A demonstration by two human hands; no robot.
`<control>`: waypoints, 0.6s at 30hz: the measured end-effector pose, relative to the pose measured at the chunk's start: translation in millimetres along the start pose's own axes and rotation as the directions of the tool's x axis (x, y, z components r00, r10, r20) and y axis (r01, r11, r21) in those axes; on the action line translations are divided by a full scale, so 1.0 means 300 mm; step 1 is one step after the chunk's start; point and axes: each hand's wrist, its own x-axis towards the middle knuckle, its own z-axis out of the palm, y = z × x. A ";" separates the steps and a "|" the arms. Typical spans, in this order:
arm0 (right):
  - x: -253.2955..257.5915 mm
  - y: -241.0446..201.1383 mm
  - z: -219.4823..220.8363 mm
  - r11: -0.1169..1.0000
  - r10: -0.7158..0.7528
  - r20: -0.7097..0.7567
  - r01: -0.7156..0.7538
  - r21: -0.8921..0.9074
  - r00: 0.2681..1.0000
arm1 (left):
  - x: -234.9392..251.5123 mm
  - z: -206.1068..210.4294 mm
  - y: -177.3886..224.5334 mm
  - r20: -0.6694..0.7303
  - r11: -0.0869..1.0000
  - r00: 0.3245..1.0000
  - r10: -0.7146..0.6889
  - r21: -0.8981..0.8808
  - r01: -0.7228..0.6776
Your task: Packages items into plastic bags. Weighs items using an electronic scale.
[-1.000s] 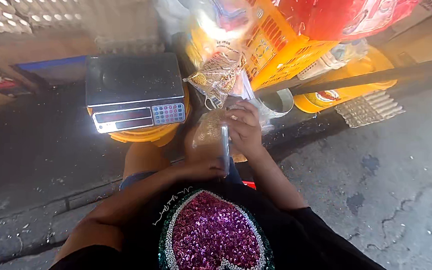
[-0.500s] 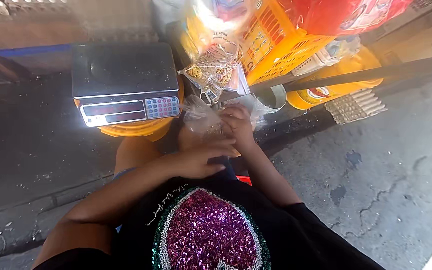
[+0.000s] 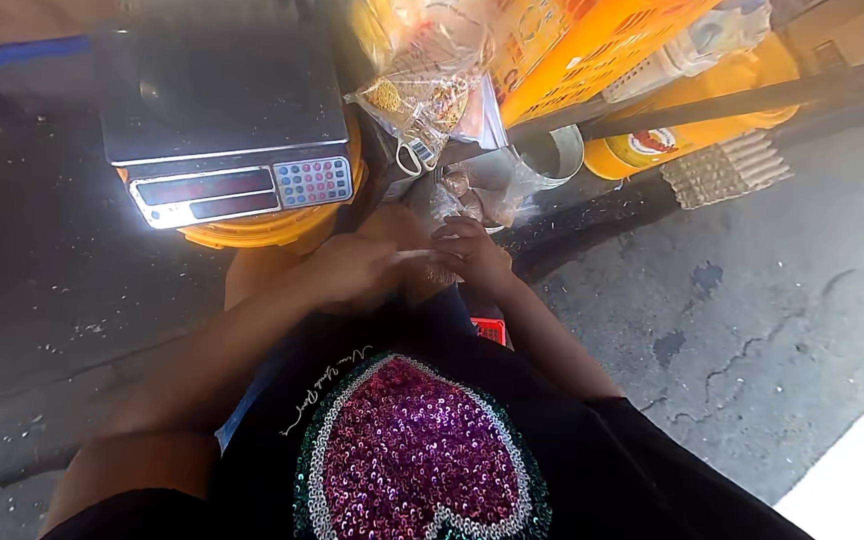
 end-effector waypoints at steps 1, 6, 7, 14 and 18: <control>0.006 0.004 -0.007 1.000 0.002 0.009 -0.002 -0.008 1.000 | -0.006 0.005 -0.010 -0.003 0.992 0.999 -0.032 -0.126 0.032; 0.109 0.036 0.019 0.999 -0.014 0.021 0.015 -0.045 1.000 | 0.004 0.093 -0.007 0.208 0.546 0.978 0.008 -0.820 0.170; 0.138 0.026 0.034 0.999 -0.028 0.011 0.028 -0.038 1.000 | 0.012 0.121 0.005 0.220 0.485 0.973 0.072 -0.860 0.158; 0.230 -0.214 -0.038 0.738 -0.183 -0.302 0.334 0.587 0.936 | 0.011 0.184 0.039 0.002 0.472 0.985 0.174 -0.878 -0.082; 0.193 -0.214 -0.058 0.313 -0.048 -0.198 0.203 0.928 0.979 | -0.028 -0.003 0.070 -0.214 0.953 0.976 -0.033 -0.302 -0.034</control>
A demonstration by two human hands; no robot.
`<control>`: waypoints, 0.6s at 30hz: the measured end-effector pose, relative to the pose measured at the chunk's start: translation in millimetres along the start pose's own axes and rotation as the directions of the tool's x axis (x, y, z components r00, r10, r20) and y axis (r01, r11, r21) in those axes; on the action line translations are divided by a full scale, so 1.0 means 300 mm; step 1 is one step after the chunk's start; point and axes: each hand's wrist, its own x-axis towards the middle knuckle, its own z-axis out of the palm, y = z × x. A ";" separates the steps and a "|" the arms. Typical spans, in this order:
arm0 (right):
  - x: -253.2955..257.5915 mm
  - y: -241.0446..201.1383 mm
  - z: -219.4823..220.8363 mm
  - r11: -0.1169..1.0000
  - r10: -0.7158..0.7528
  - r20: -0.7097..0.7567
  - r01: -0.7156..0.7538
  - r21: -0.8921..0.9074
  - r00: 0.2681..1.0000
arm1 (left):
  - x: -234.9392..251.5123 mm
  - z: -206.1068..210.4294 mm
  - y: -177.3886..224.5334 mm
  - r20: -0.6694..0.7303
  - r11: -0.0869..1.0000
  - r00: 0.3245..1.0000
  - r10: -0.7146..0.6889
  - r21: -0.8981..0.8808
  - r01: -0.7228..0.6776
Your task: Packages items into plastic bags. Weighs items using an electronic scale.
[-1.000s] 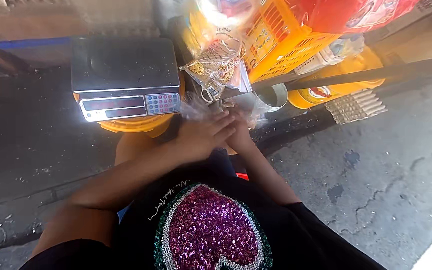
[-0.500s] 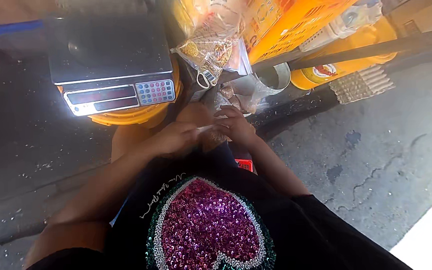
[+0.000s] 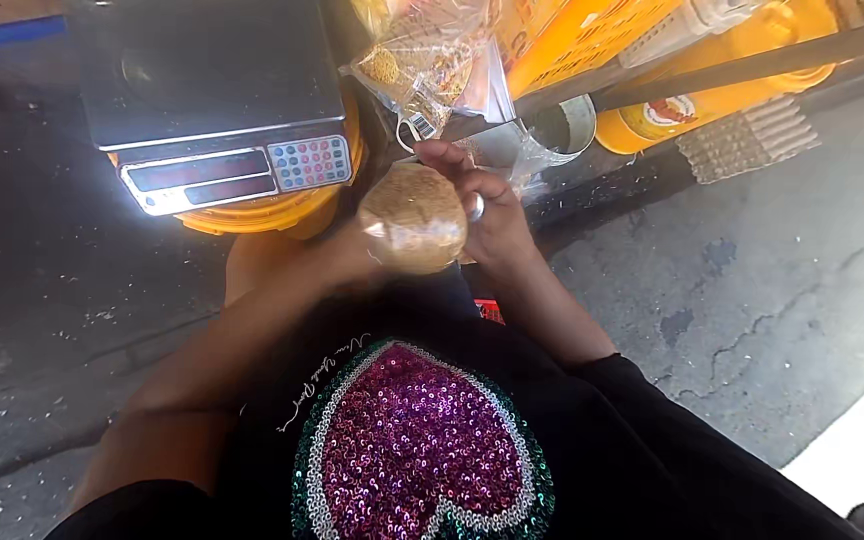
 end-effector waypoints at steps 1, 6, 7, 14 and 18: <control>-0.017 0.009 -0.021 0.994 0.079 -0.048 -0.075 0.076 0.996 | 0.033 -0.058 0.003 -0.002 0.980 0.996 0.090 0.177 -0.088; -0.097 0.036 -0.110 0.875 0.354 -0.314 -0.431 -0.223 0.881 | 0.171 -0.118 -0.135 0.078 0.640 0.891 0.448 0.668 -0.381; -0.104 0.039 -0.119 0.801 0.340 -0.376 -0.474 -0.364 0.862 | 0.155 -0.093 -0.109 0.111 0.685 0.926 0.360 0.643 -0.343; -0.169 0.100 -0.139 0.569 0.352 -0.477 -0.589 -0.573 0.805 | 0.078 0.131 0.033 0.354 0.987 0.925 -0.139 0.125 0.100; -0.221 0.083 -0.105 0.640 0.417 -0.452 -0.608 -0.470 0.789 | 0.091 0.100 0.008 0.319 0.543 0.886 -0.336 -0.704 0.459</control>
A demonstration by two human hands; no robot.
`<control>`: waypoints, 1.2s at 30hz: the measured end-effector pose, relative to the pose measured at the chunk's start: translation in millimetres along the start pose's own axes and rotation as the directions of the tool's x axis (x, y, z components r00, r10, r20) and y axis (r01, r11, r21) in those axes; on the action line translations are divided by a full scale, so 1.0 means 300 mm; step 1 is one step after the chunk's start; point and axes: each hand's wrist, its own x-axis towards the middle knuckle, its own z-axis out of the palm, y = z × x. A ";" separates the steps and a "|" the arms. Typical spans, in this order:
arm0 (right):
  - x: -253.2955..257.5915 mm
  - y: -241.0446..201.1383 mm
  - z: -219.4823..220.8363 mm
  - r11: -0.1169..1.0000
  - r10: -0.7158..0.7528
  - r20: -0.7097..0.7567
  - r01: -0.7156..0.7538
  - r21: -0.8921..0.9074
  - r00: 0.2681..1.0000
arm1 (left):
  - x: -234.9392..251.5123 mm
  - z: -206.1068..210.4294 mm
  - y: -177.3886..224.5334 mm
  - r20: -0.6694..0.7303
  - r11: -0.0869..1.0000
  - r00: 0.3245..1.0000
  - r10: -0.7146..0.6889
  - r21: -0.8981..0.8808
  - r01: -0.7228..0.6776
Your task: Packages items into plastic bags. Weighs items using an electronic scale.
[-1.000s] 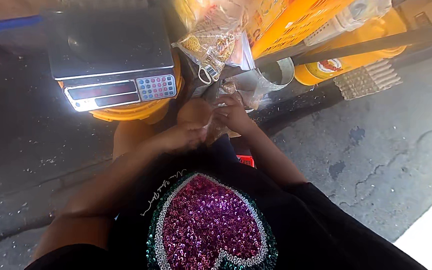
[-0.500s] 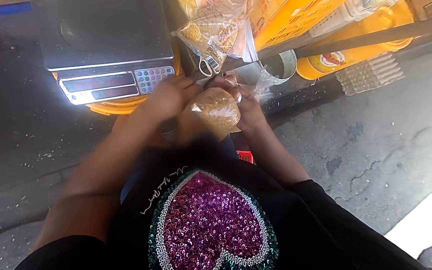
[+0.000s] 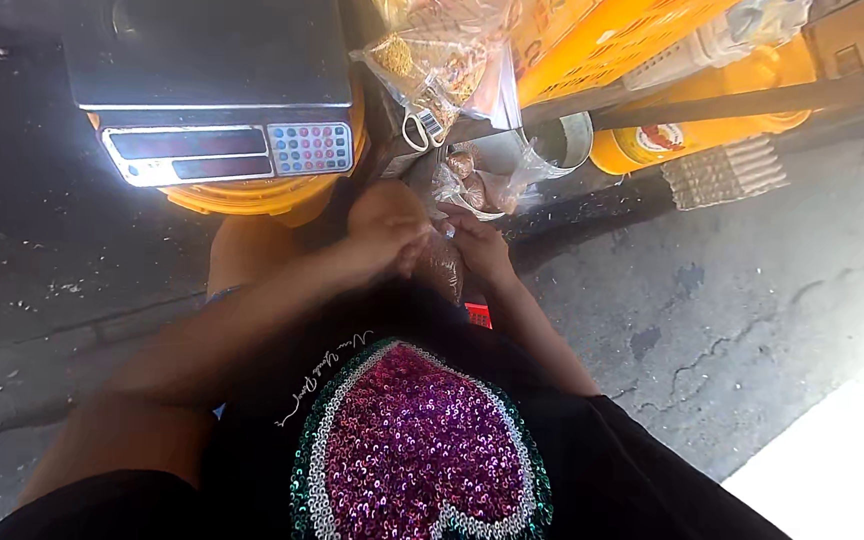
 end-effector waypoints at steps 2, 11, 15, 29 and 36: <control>-0.024 0.005 0.023 0.998 -0.065 0.013 0.065 0.015 0.998 | 0.024 0.007 0.030 -0.071 0.921 0.988 -0.138 -0.376 0.102; -0.067 0.016 0.037 0.997 0.042 -0.141 -0.032 0.074 0.989 | 0.085 0.025 -0.089 0.074 0.602 0.862 0.501 0.686 -0.409; -0.067 -0.005 0.102 0.973 0.191 -0.233 -0.153 0.172 0.954 | 0.132 0.041 -0.168 0.060 0.383 0.809 0.585 0.858 -0.341; -0.089 0.087 0.133 0.937 0.092 -0.245 -0.001 0.350 0.965 | 0.154 0.008 -0.117 -0.091 0.591 0.911 0.402 0.786 -0.182; -0.063 0.045 0.076 0.988 0.031 -0.139 -0.009 0.153 0.990 | 0.134 -0.013 -0.097 -0.142 0.705 0.923 0.358 0.689 -0.167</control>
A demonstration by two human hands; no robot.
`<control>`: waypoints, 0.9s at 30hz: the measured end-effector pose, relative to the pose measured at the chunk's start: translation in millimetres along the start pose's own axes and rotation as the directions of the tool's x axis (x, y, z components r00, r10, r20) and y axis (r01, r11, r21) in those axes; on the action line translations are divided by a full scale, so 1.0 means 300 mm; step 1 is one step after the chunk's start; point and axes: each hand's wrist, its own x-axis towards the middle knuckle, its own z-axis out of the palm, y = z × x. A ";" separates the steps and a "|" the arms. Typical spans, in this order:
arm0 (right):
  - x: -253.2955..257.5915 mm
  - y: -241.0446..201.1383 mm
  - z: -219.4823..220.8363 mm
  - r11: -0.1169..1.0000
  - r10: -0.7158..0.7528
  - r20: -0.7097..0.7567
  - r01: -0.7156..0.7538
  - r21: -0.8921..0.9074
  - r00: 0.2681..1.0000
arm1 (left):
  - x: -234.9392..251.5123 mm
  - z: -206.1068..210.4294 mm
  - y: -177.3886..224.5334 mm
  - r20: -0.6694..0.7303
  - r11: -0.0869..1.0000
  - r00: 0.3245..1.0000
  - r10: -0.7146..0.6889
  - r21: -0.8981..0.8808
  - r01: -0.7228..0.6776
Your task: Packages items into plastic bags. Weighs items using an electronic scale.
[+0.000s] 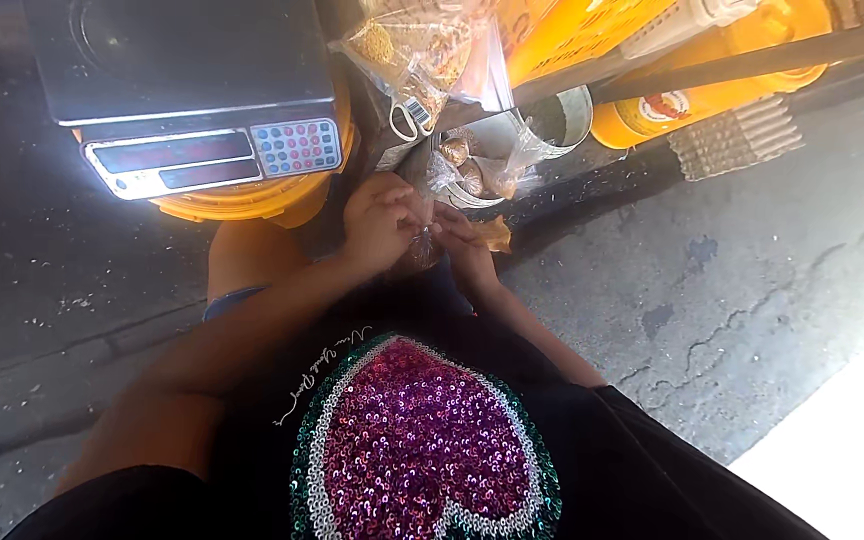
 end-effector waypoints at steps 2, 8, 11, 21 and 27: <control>-0.005 0.003 0.005 0.968 -0.182 -0.022 0.175 -0.179 0.983 | -0.010 0.002 0.004 -0.011 0.998 0.999 0.033 0.055 -0.032; 0.002 0.016 0.017 0.690 -0.580 0.019 0.503 -0.520 0.814 | -0.016 0.021 0.009 -0.076 0.997 0.997 0.030 0.071 -0.024; 0.013 0.035 0.021 0.671 -0.617 -0.042 0.498 -0.549 0.785 | -0.015 0.049 0.003 -0.148 0.988 0.985 0.084 0.142 -0.063; 0.026 -0.021 -0.031 0.932 -0.170 -0.051 0.144 -0.332 0.984 | -0.046 0.071 -0.019 -0.212 0.817 0.845 0.491 0.449 -0.362; 0.020 0.018 -0.004 0.793 -0.468 0.008 0.424 -0.437 0.884 | -0.028 0.007 0.059 -0.016 0.924 0.991 0.136 0.362 -0.121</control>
